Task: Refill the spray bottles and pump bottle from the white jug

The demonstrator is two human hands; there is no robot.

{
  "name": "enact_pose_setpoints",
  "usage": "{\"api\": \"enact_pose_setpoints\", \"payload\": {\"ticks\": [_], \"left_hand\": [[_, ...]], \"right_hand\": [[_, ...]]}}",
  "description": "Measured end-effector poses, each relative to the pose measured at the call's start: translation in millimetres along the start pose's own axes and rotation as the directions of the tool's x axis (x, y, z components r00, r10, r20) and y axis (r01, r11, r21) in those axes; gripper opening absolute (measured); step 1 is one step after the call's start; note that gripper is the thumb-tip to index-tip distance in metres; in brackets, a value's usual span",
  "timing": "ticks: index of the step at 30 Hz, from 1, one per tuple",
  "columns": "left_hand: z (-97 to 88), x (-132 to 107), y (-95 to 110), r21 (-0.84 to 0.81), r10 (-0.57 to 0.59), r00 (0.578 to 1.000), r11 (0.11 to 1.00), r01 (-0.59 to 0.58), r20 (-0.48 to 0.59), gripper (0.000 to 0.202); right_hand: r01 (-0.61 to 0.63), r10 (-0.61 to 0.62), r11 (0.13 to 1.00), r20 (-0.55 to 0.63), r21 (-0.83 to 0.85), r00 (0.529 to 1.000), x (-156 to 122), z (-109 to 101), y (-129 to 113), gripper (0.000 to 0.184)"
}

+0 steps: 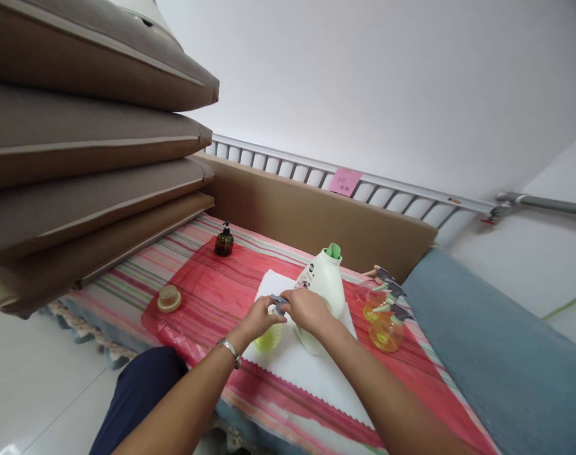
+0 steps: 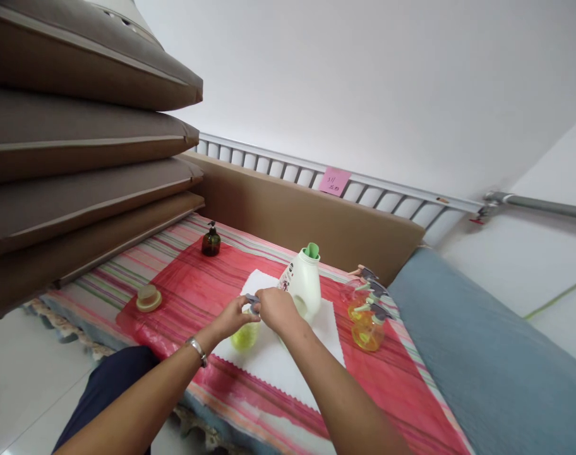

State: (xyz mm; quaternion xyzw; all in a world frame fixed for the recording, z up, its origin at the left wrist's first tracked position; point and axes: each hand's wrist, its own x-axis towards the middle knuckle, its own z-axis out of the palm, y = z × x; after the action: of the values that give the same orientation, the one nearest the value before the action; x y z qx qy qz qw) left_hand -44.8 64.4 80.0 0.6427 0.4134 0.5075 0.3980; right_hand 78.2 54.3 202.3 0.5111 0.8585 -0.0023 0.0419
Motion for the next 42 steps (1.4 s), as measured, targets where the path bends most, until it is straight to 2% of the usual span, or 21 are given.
{"api": "enact_pose_setpoints", "payload": {"ticks": [3, 5, 10, 12, 15, 19, 23, 27, 30, 33, 36, 38, 40, 42], "left_hand": [[-4.7, 0, 2, 0.008, 0.012, 0.999, 1.0, -0.013, 0.035, 0.025], [-4.4, -4, -1, 0.034, 0.006, 1.0, 0.999, -0.007, 0.021, 0.027], [9.2, -32, -29, 0.136, -0.041, 0.988, 0.989, 0.062, -0.149, 0.075], [16.1, -45, -42, 0.166, -0.053, 0.972, 0.982, 0.093, -0.231, 0.083], [24.6, -55, -54, 0.203, -0.032, 0.951, 0.974, 0.099, -0.307, 0.084], [30.5, -55, -56, 0.224, 0.002, 0.947, 0.972, 0.074, -0.322, 0.078], [27.9, -51, -53, 0.145, -0.001, 0.961, 0.988, 0.043, -0.278, 0.073], [20.3, -50, -48, 0.115, 0.023, 0.976, 0.993, 0.002, -0.216, 0.07], [15.5, -53, -37, 0.105, 0.055, 0.99, 0.994, -0.041, -0.13, 0.072], [15.5, -61, -17, 0.054, 0.075, 0.997, 0.996, -0.077, 0.024, 0.076], [22.2, -69, 4, 0.001, 0.074, 0.98, 0.997, -0.076, 0.182, 0.072], [28.7, -74, 8, 0.01, 0.052, 0.962, 0.998, -0.057, 0.267, 0.078], [33.7, -76, 2, 0.093, 0.021, 0.951, 0.994, -0.052, 0.308, 0.084], [34.8, -77, -14, 0.256, -0.009, 0.96, 0.964, -0.066, 0.28, 0.079]], "right_hand": [[-0.016, 0.016, 1.0, -0.001, 0.024, 1.0, 0, 2, -1, 0.023], [-0.03, 0.031, 0.998, -0.012, 0.05, 0.999, 1, 2, -3, 0.023], [-0.121, 0.131, 0.982, -0.057, 0.143, 0.99, -2, 3, -5, 0.022], [-0.153, 0.171, 0.969, -0.081, 0.196, 0.982, -3, 4, -5, 0.03], [-0.153, 0.184, 0.944, -0.083, 0.292, 0.979, -5, 8, -6, 0.038], [-0.106, 0.138, 0.918, -0.058, 0.381, 0.989, -7, 12, -3, 0.035], [-0.025, 0.088, 0.944, -0.178, 0.329, 0.98, -17, 14, 8, 0.04], [0.193, -0.137, 0.957, -0.251, 0.216, 0.958, -30, 13, 13, 0.054], [0.315, -0.274, 0.936, -0.24, 0.155, 0.931, -39, 8, 10, 0.041], [0.356, -0.328, 0.928, -0.212, 0.112, 0.921, -54, 1, 9, 0.028], [0.328, -0.309, 0.941, -0.182, 0.085, 0.934, -78, -2, 15, 0.023], [0.263, -0.245, 0.961, -0.183, 0.082, 0.952, -97, -2, 24, 0.02], [0.173, -0.151, 0.98, -0.193, 0.101, 0.969, -119, -4, 37, 0.016], [0.07, -0.042, 0.988, -0.198, 0.136, 0.979, -140, -8, 56, 0.014]]}}
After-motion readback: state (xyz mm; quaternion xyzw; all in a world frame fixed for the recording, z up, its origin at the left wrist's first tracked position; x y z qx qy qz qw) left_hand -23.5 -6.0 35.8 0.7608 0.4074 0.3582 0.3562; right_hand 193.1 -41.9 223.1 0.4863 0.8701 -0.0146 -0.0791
